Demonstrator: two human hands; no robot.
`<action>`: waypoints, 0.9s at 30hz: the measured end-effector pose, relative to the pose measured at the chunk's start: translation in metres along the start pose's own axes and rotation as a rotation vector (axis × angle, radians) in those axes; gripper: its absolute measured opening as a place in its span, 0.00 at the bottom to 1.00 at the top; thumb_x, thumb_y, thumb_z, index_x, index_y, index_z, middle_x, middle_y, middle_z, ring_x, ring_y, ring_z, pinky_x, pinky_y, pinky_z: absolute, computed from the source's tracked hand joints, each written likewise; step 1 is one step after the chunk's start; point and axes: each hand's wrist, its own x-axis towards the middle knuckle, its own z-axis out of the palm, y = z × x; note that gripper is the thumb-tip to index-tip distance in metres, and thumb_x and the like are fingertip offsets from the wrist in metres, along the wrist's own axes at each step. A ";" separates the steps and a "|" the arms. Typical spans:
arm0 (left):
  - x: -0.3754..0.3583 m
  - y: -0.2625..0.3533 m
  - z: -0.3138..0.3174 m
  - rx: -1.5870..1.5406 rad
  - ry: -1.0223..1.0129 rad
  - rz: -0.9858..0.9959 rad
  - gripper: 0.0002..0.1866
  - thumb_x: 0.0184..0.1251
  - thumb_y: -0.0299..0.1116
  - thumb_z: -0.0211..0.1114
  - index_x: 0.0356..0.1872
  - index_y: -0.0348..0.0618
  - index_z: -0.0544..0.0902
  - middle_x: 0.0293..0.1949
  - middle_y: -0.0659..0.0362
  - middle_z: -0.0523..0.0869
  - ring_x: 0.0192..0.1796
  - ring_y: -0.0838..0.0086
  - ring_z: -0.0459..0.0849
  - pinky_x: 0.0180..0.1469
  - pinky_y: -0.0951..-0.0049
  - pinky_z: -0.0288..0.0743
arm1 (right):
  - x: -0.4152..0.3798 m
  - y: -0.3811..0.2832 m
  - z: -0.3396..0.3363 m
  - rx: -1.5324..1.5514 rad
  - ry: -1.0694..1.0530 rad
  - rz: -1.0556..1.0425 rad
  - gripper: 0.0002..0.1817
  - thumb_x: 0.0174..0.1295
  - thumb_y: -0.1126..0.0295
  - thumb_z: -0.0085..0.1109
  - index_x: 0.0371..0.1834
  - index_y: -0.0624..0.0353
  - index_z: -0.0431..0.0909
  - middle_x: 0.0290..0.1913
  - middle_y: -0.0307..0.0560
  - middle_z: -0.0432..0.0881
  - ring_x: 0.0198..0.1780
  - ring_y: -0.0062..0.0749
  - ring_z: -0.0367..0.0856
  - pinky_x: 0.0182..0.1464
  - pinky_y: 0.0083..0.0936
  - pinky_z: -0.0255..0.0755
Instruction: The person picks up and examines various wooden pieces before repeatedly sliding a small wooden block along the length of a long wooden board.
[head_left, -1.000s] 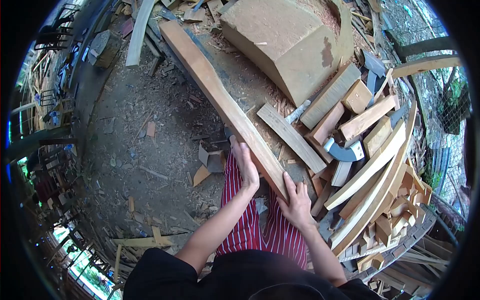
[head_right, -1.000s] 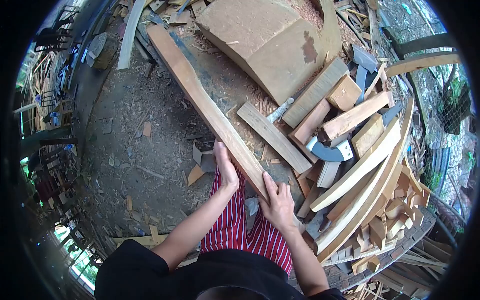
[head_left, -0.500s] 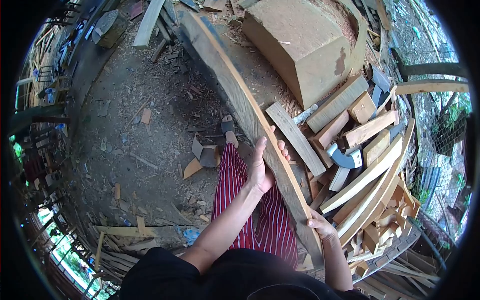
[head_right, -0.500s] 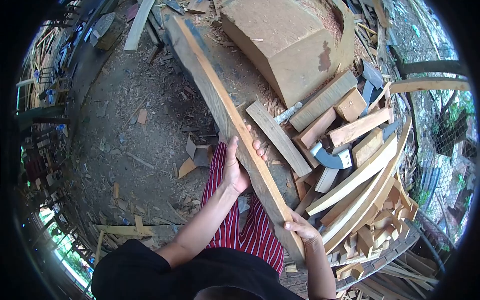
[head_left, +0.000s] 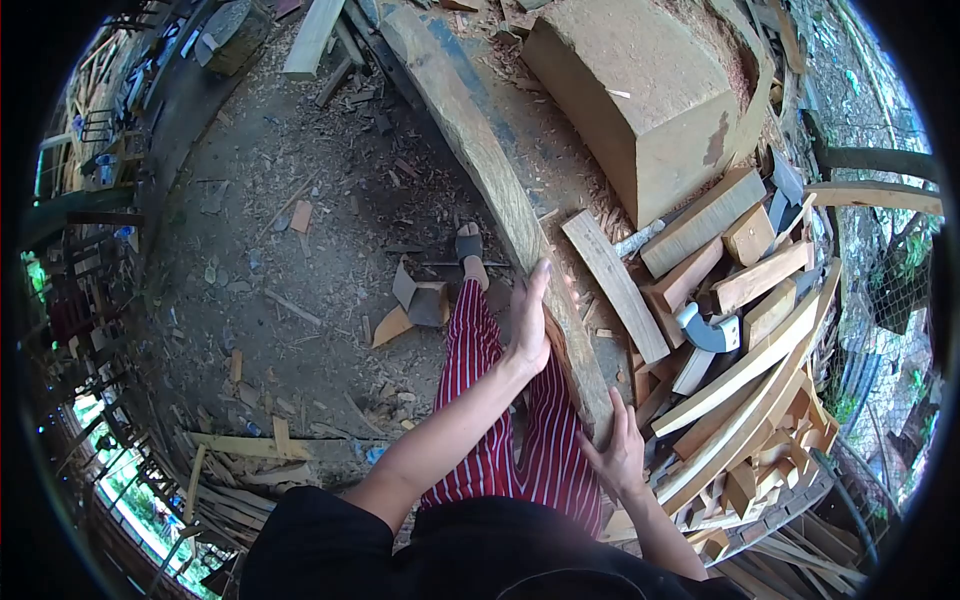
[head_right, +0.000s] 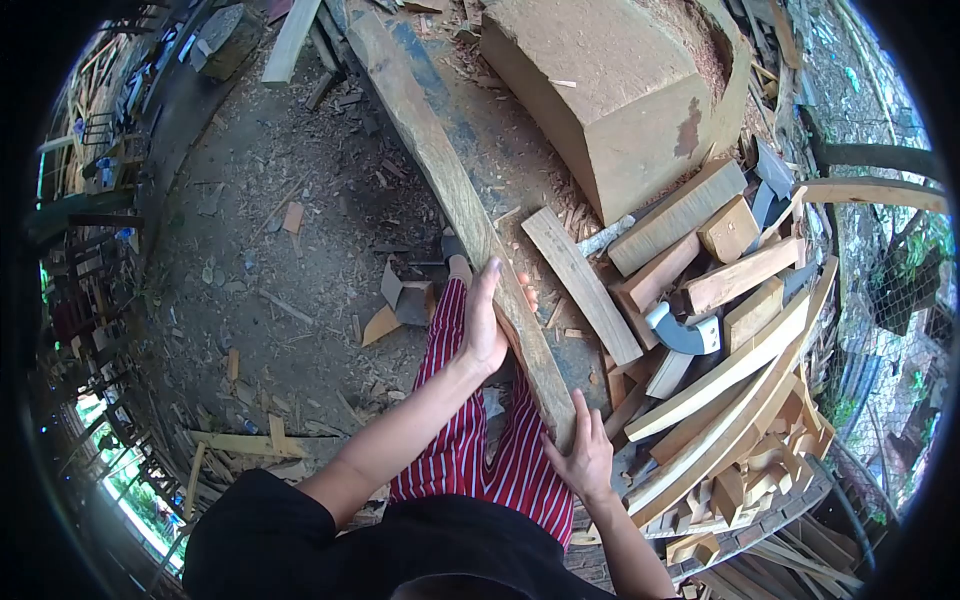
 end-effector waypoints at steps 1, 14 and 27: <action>0.011 -0.009 -0.007 0.060 0.087 0.052 0.29 0.72 0.56 0.59 0.60 0.43 0.67 0.47 0.55 0.77 0.43 0.73 0.80 0.43 0.68 0.80 | 0.001 0.002 0.003 -0.006 -0.003 0.004 0.49 0.50 0.61 0.73 0.74 0.58 0.56 0.44 0.59 0.72 0.43 0.54 0.79 0.43 0.43 0.77; 0.022 0.027 0.018 0.305 0.262 0.218 0.38 0.77 0.56 0.51 0.71 0.32 0.57 0.65 0.44 0.69 0.69 0.64 0.67 0.72 0.67 0.57 | 0.029 -0.016 0.015 0.026 0.020 0.023 0.45 0.51 0.62 0.71 0.72 0.58 0.59 0.46 0.58 0.72 0.46 0.56 0.79 0.45 0.44 0.78; 0.030 -0.011 -0.014 0.993 0.485 0.532 0.45 0.69 0.53 0.63 0.75 0.39 0.50 0.66 0.39 0.55 0.68 0.49 0.57 0.71 0.50 0.51 | 0.068 0.026 0.051 -0.127 0.278 -0.105 0.40 0.48 0.63 0.72 0.66 0.61 0.66 0.53 0.56 0.70 0.56 0.53 0.67 0.62 0.46 0.62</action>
